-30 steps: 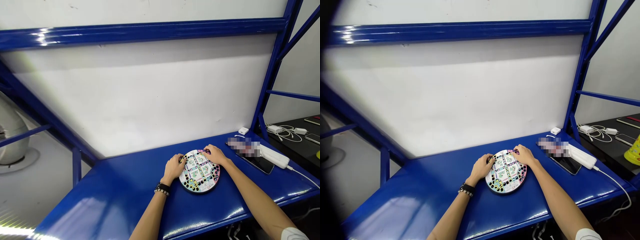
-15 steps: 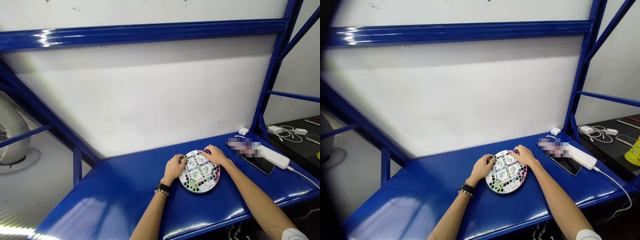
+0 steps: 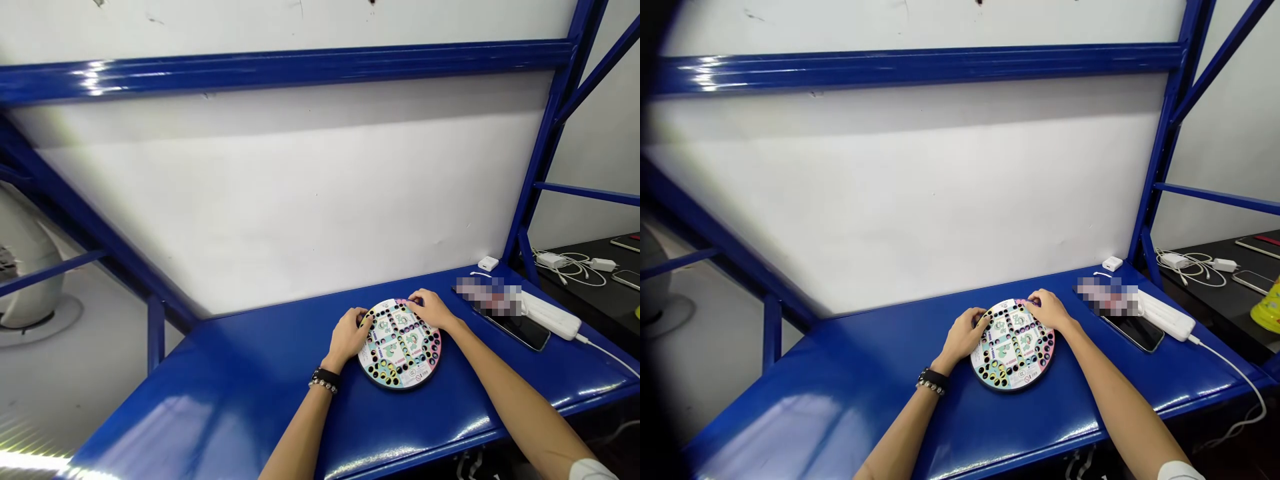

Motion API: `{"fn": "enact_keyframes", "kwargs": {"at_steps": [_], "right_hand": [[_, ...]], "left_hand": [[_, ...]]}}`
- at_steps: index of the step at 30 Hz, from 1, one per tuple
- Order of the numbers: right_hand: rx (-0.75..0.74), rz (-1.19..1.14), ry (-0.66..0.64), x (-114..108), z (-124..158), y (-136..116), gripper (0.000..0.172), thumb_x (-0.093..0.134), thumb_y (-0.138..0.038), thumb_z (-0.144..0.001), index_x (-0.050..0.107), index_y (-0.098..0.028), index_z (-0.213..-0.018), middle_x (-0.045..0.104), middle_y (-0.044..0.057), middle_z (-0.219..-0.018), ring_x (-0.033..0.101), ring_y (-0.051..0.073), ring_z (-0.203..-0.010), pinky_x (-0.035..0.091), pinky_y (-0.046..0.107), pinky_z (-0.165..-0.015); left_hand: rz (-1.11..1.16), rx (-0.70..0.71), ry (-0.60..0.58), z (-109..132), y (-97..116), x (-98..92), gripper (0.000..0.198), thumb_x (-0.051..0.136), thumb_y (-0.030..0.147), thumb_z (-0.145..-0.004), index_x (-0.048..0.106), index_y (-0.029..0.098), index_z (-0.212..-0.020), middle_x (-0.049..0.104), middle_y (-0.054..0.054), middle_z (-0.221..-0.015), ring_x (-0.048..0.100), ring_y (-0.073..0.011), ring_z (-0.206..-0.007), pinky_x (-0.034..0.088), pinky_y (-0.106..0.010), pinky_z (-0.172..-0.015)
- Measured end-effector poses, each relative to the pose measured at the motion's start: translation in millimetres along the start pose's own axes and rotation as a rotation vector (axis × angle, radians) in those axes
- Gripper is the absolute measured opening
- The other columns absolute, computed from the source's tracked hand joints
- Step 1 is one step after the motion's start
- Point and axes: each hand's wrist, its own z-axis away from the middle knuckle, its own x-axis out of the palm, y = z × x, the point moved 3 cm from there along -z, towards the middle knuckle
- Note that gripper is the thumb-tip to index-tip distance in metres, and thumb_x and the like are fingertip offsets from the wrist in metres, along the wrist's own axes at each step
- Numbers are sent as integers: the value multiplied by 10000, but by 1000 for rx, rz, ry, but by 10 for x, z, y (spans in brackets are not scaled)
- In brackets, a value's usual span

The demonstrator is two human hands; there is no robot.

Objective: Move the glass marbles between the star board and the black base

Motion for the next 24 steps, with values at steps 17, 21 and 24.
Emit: {"fn": "enact_keyframes", "kwargs": {"at_steps": [17,21,24], "right_hand": [[224,-761,157,-282,-117,136,673,368,-778,-834,661,-174,-793,603,38,-672,401,97,-437,275,250,-428],[240,-771,151,-262,-114,170,638,398,-750,-843,662,-173,-786,597,32,-674,408,92,-447,277,246,-427],[234,-777,117,-211,-105,150,597,461,-725,-838,672,-170,-777,598,24,-679,422,83,-453,285,236,-430]], "left_hand": [[799,124,257,930,127,-1229,405,744,532,-707,477,228,-731,518,18,-749,507,-144,-683,459,-245,-603],[512,181,491,1261,-160,-1723,271,763,414,-709,536,266,-705,517,26,-709,495,-171,-682,434,-271,-592],[224,198,442,1271,-319,-1683,203,731,430,-706,590,284,-688,600,13,-741,556,-212,-722,482,-317,-669]]}}
